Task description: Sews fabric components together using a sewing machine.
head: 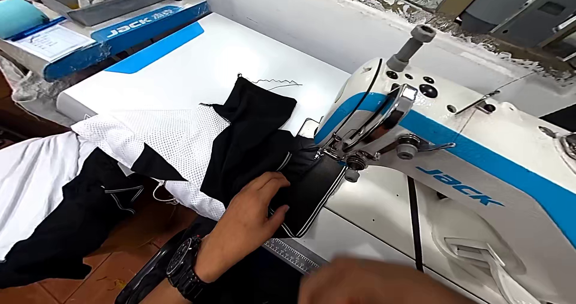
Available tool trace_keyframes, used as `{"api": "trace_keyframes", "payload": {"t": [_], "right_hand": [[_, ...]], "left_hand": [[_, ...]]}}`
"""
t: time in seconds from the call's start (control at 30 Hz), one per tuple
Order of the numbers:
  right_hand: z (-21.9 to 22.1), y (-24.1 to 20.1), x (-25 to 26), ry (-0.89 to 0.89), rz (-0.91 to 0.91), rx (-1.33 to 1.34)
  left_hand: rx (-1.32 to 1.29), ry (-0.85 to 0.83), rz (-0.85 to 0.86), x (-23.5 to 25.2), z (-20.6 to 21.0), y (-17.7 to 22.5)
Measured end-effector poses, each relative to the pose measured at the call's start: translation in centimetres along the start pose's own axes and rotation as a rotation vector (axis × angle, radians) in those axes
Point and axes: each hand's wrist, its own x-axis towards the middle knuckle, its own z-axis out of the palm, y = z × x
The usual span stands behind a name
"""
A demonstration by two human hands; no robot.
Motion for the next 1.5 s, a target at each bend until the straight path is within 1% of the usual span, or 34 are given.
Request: {"api": "trace_keyframes", "payload": {"t": [0.03,0.1,0.13,0.17,0.23,0.33,0.4,0.5,0.53,0.6,0.67,0.73,0.83,0.9,0.93,1.0,1.07,1.1,1.13,1.17,1.23,1.27,1.3,1.33,1.4,1.43,1.5], "right_hand": [[-1.2,1.4,-0.1,0.177,0.011,-0.175],[-2.9,5.0,-0.2,0.547,0.085,-0.706],[-3.5,6.5,-0.1,0.676,0.112,-0.899],[-4.0,7.6,-0.2,0.756,0.135,-1.031],[-4.6,8.7,-0.5,0.819,0.188,-1.139],[-4.6,8.9,-0.7,0.877,0.253,-1.057],[-4.4,8.2,-0.4,0.896,0.264,-0.901],[-4.2,6.7,0.4,0.874,0.298,-0.575],[-4.2,6.5,0.7,0.849,0.282,-0.545],[-4.4,6.8,1.0,0.782,0.204,-0.654],[-4.6,7.3,1.3,0.708,0.111,-0.861],[-4.8,7.7,1.5,0.638,0.046,-1.002],[-4.8,7.7,1.3,0.552,0.003,-1.086],[-4.9,7.8,1.1,0.521,-0.015,-1.114],[-5.1,7.9,1.0,0.513,-0.03,-1.148],[-5.4,7.9,1.0,0.531,-0.059,-1.245],[-5.6,7.8,0.9,0.634,-0.076,-1.295],[-5.6,7.8,0.9,0.701,-0.075,-1.296],[-5.6,7.9,0.7,0.763,-0.075,-1.291],[-5.6,7.9,0.7,0.815,-0.079,-1.28],[-5.2,8.0,0.9,0.895,-0.077,-1.237],[-5.0,8.1,1.1,0.929,-0.075,-1.206],[-4.9,8.1,1.2,0.953,-0.067,-1.172],[-4.9,8.1,1.3,0.974,-0.062,-1.134],[-4.6,7.9,1.4,1.0,-0.044,-1.076],[-4.3,7.9,1.5,1.006,-0.012,-1.031],[-4.2,8.0,1.6,1.016,0.071,-0.914]], "left_hand": [[0.032,-0.006,-0.037,0.4,-0.1,0.5],[0.122,0.024,-0.097,1.5,0.1,1.6],[0.165,0.037,-0.126,2.1,0.5,2.0],[0.19,0.056,-0.143,2.6,1.0,2.2],[0.197,0.08,-0.157,3.6,1.9,2.5],[0.067,0.062,-0.131,4.2,1.5,2.0],[-0.071,0.019,-0.121,4.8,0.2,0.9],[-0.29,-0.096,-0.249,5.6,-1.4,0.1],[-0.347,-0.14,-0.294,5.8,-1.9,0.1],[-0.451,-0.205,-0.359,6.1,-2.3,0.1],[-0.551,-0.226,-0.382,6.2,-2.3,0.0],[-0.617,-0.233,-0.396,6.3,-2.4,-0.1],[-0.661,-0.264,-0.424,6.6,-2.7,-0.2],[-0.684,-0.253,-0.438,6.7,-2.8,-0.2],[-0.683,-0.221,-0.43,6.6,-2.7,-0.2],[-0.611,-0.104,-0.352,5.9,-2.4,0.0],[-0.383,0.053,-0.212,4.1,-2.6,0.9],[-0.276,0.105,-0.154,2.7,-2.9,1.9],[-0.244,0.085,-0.123,0.9,-3.3,3.2],[-0.313,-0.044,-0.117,-0.9,-3.8,4.7],[-0.596,-0.406,-0.202,-3.2,-3.3,6.7],[-0.774,-0.465,-0.274,-3.7,-2.0,6.7],[-0.947,-0.386,-0.329,-3.9,-0.3,6.3],[-1.075,-0.214,-0.364,-3.3,1.3,6.0],[-1.141,0.138,-0.433,-0.7,3.1,5.9],[-1.169,0.247,-0.457,0.7,3.3,5.8],[-1.206,0.365,-0.463,3.0,2.9,6.0]]}}
